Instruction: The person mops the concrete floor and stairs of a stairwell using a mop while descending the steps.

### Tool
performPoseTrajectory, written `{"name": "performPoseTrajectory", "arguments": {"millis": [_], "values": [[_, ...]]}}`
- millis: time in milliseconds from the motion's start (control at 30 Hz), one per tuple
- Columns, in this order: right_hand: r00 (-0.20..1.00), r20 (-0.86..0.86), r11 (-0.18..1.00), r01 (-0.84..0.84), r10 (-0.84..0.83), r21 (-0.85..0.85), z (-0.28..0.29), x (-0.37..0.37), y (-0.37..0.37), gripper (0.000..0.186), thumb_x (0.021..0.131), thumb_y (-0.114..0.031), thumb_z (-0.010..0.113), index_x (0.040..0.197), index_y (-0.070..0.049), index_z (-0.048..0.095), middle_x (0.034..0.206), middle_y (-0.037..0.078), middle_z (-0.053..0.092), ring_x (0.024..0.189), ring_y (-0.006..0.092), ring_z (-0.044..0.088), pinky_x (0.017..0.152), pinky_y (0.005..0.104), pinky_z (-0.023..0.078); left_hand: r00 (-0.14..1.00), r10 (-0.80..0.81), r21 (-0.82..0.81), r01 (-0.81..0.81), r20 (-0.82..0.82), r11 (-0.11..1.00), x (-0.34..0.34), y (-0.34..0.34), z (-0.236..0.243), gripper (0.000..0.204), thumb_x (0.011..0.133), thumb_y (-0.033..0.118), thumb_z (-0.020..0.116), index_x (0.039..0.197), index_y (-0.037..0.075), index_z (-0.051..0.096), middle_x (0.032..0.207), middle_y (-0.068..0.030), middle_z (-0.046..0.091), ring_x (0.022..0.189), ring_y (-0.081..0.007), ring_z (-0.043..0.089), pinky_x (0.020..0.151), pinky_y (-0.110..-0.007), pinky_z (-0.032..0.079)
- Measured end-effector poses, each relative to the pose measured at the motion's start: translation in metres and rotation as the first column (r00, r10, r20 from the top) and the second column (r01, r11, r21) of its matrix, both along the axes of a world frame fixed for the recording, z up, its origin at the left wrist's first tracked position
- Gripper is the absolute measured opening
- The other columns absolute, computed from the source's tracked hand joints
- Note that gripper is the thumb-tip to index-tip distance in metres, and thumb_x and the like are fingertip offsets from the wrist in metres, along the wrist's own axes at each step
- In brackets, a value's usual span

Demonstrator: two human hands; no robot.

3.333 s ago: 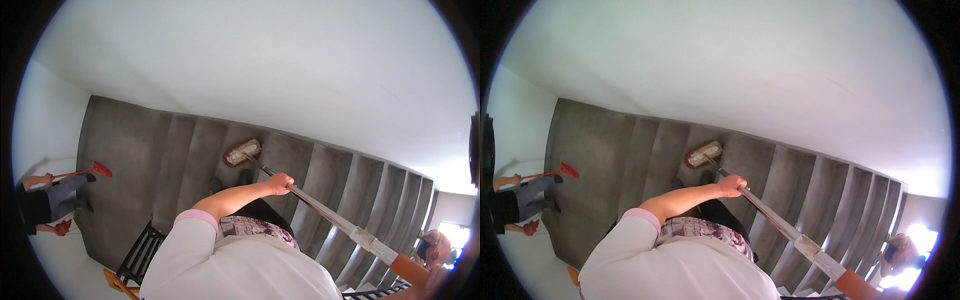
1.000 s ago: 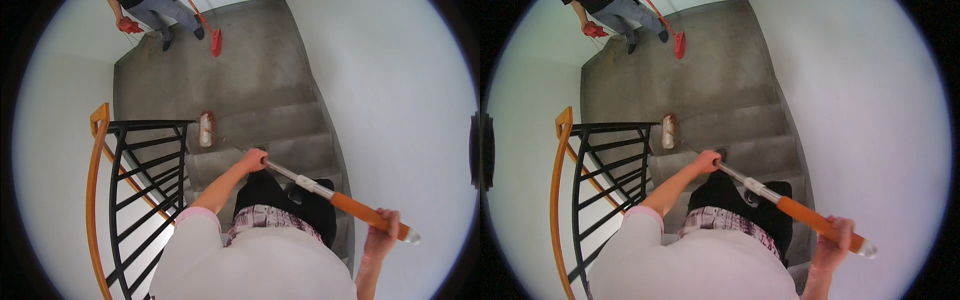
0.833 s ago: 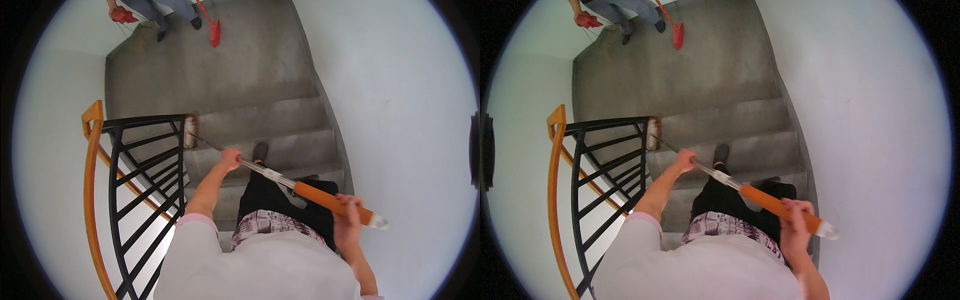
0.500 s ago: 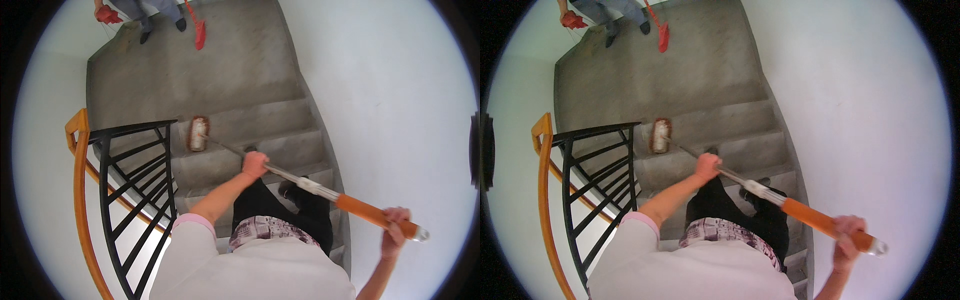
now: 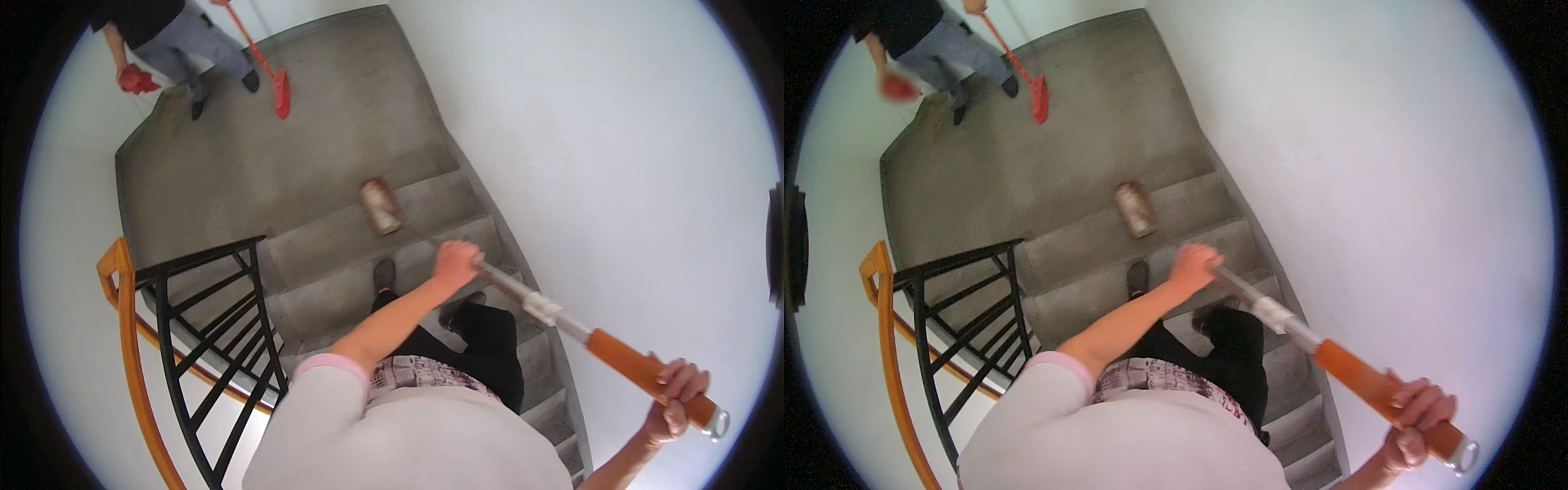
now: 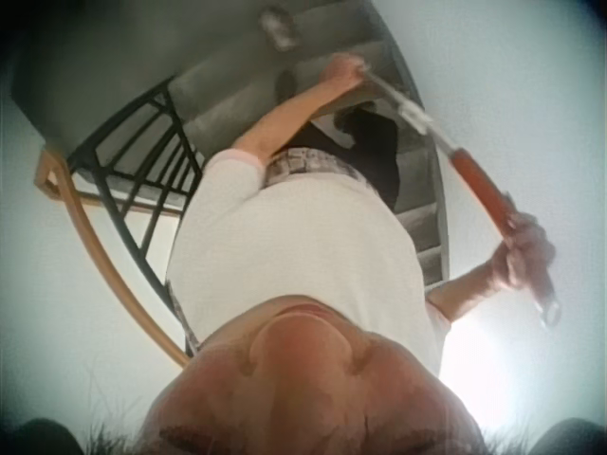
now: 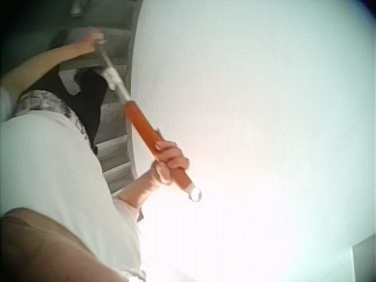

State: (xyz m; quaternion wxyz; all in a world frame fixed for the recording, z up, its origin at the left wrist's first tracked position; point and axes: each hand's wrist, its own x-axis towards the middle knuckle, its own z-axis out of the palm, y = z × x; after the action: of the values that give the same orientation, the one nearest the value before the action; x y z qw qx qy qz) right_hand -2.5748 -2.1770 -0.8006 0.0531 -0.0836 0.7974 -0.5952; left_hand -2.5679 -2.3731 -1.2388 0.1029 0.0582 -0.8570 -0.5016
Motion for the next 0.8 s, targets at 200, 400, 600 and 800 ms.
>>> {"name": "performPoseTrajectory", "arguments": {"millis": [200, 400, 600, 800], "values": [[0.942, 0.335, 0.983, 0.068, -0.006, -0.173, -0.049, 0.025, -0.015, 0.023, 0.064, -0.008, 0.072, 0.07, -0.009, 0.05, 0.071, 0.01, 0.058, 0.077, 0.0287, 0.06, 0.091, 0.0558, 0.043, 0.855, -0.417, -0.126, 0.472, 0.309, 0.873, 0.099, -0.093, -0.067, 0.013, 0.071, 0.021, 0.062, 0.067, 0.01, 0.061, 0.064, -0.0116, 0.057, 0.07, -0.0338, 0.058, 0.062, -0.046, 0.044], [0.962, 0.233, 0.988, 0.152, -0.14, -0.034, -0.013, 0.014, 0.033, 0.029, 0.058, -0.01, 0.079, 0.066, -0.013, 0.052, 0.062, 0.004, 0.057, 0.063, 0.0211, 0.06, 0.064, 0.0312, 0.051, 0.44, -0.809, 0.046, 0.868, 0.389, 0.494, 0.032, -0.017, -0.039, 0.013, 0.066, 0.018, 0.057, 0.064, 0.006, 0.06, 0.069, -0.0174, 0.06, 0.072, -0.0385, 0.06, 0.061, -0.047, 0.049], [0.989, 0.109, 0.988, -0.112, 0.101, 0.106, 0.046, -0.039, 0.064, 0.025, 0.063, -0.009, 0.074, 0.06, -0.014, 0.05, 0.058, 0.001, 0.056, 0.061, 0.0143, 0.056, 0.092, 0.0542, 0.044, 0.862, -0.506, 0.1, 0.507, -0.035, 0.856, -0.078, 0.107, -0.023, 0.022, 0.069, 0.017, 0.063, 0.056, 0.007, 0.048, 0.063, -0.0127, 0.056, 0.066, -0.035, 0.056, 0.059, -0.043, 0.044], [0.993, 0.087, 0.985, -0.092, 0.08, 0.144, 0.039, -0.04, 0.058, 0.025, 0.061, -0.008, 0.075, 0.059, -0.014, 0.051, 0.058, 0.001, 0.057, 0.066, 0.0144, 0.056, 0.097, 0.052, 0.04, 0.949, -0.198, 0.081, 0.224, -0.246, 0.971, -0.134, 0.153, -0.026, 0.027, 0.07, 0.014, 0.066, 0.053, 0.012, 0.045, 0.055, -0.0049, 0.053, 0.06, -0.0252, 0.055, 0.062, -0.037, 0.042]]}}
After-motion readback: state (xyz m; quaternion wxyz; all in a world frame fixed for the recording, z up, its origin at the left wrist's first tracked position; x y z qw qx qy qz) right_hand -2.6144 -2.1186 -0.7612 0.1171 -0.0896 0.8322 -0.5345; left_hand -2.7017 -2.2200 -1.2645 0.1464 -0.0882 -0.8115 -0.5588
